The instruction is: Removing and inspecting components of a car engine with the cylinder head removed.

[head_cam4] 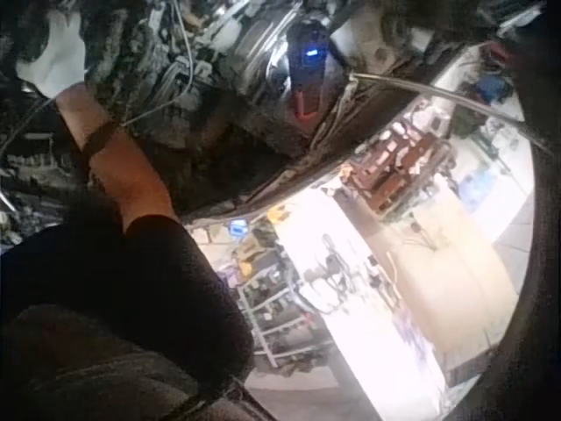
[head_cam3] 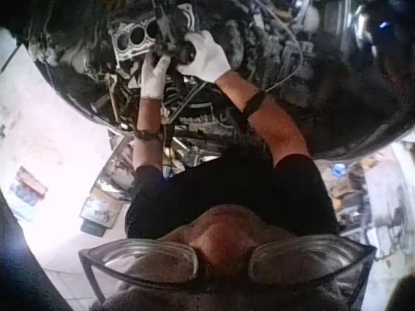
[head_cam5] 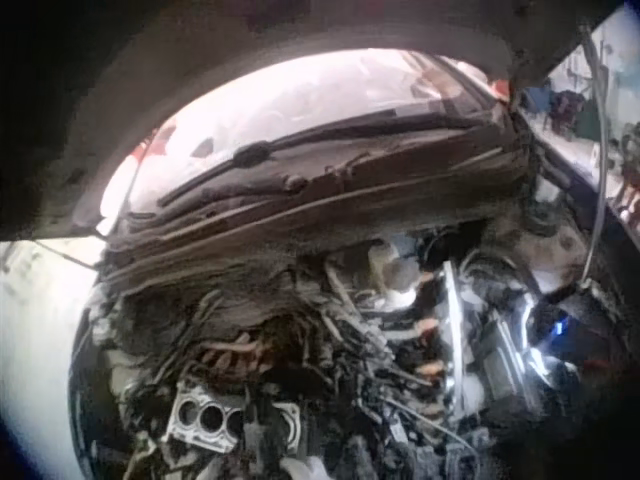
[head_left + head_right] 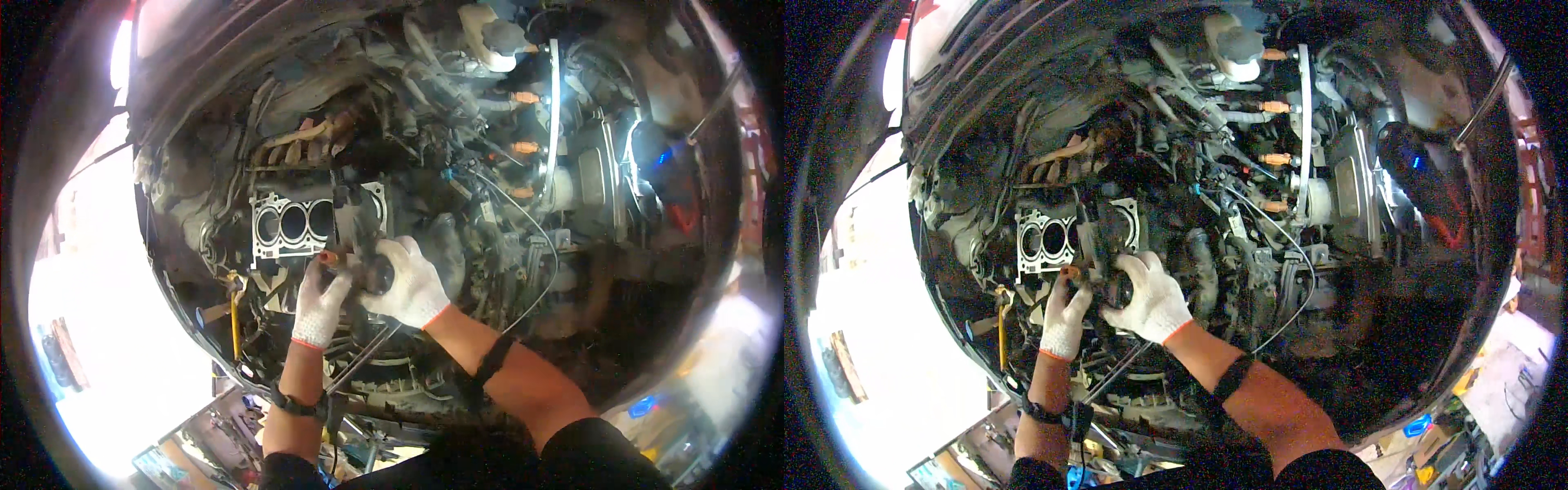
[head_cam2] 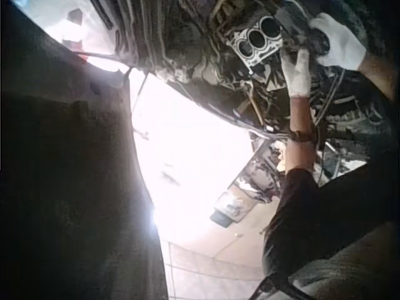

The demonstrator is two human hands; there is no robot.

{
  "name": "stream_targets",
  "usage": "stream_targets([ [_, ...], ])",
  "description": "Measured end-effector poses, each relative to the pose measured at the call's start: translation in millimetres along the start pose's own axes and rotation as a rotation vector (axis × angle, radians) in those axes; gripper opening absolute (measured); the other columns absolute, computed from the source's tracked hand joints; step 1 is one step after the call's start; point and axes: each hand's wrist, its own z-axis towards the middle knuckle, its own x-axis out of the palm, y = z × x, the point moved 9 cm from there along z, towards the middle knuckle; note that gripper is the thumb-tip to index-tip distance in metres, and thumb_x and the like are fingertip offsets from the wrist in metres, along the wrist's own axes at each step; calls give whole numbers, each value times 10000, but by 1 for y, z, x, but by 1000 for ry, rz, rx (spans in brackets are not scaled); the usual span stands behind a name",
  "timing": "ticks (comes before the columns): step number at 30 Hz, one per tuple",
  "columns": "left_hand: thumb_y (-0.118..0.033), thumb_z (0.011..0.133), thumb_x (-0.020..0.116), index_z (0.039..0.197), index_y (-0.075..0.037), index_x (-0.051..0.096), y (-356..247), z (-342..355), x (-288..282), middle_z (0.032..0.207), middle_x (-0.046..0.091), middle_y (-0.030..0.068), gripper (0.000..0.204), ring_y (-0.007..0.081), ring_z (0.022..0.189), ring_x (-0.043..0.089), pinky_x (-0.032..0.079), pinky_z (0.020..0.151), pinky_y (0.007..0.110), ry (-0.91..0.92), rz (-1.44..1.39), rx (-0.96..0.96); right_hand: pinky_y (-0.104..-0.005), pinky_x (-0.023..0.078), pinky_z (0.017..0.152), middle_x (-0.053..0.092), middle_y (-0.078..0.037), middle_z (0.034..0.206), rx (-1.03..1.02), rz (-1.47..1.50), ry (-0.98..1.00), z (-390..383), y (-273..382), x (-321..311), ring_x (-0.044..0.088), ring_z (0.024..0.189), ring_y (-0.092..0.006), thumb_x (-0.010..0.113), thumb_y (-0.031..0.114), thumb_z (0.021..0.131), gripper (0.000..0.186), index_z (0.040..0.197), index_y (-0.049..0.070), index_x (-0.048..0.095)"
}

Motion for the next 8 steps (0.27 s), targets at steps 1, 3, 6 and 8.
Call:
stream_targets([
  [1, -218, 945, 701, 1420, 39, 518, -13, -13, 3, 1285, 649, 114, 571, 184, 1135, 601, 486, 1007, 325, 28, -90, -30, -478, 573, 943, 579, -208, 1243, 12, 3, -14, -7, 7, -7, 646, 1115, -414, 925, 360, 626, 818, 1303, 72, 568],
  [3, -199, 901, 733, 1455, 71, 486, -31, -39, -9, 1309, 643, 160, 664, 216, 1206, 595, 469, 1056, 342, 17, -74, 44, -478, 573, 940, 582, -206, 1233, -81, -15, -60, -19, 41, -27, 643, 1112, -411, 932, 339, 611, 810, 1286, 69, 574],
  [6, -151, 822, 712, 1468, 82, 465, -67, -79, -26, 1354, 618, 187, 729, 243, 1271, 564, 397, 1146, 367, -123, 137, 165, -472, 553, 971, 592, -190, 1201, -231, -20, -126, -33, 84, -52, 634, 1114, -409, 951, 228, 553, 771, 1222, 64, 605],
  [8, -164, 836, 729, 1585, 13, 367, -65, -90, -27, 1441, 573, 184, 850, 283, 1334, 545, 370, 1181, 399, -60, -175, 188, -467, 541, 1001, 590, -191, 1242, -219, -89, -73, -25, 90, -64, 630, 1163, -377, 949, 241, 565, 807, 1267, 83, 583],
])
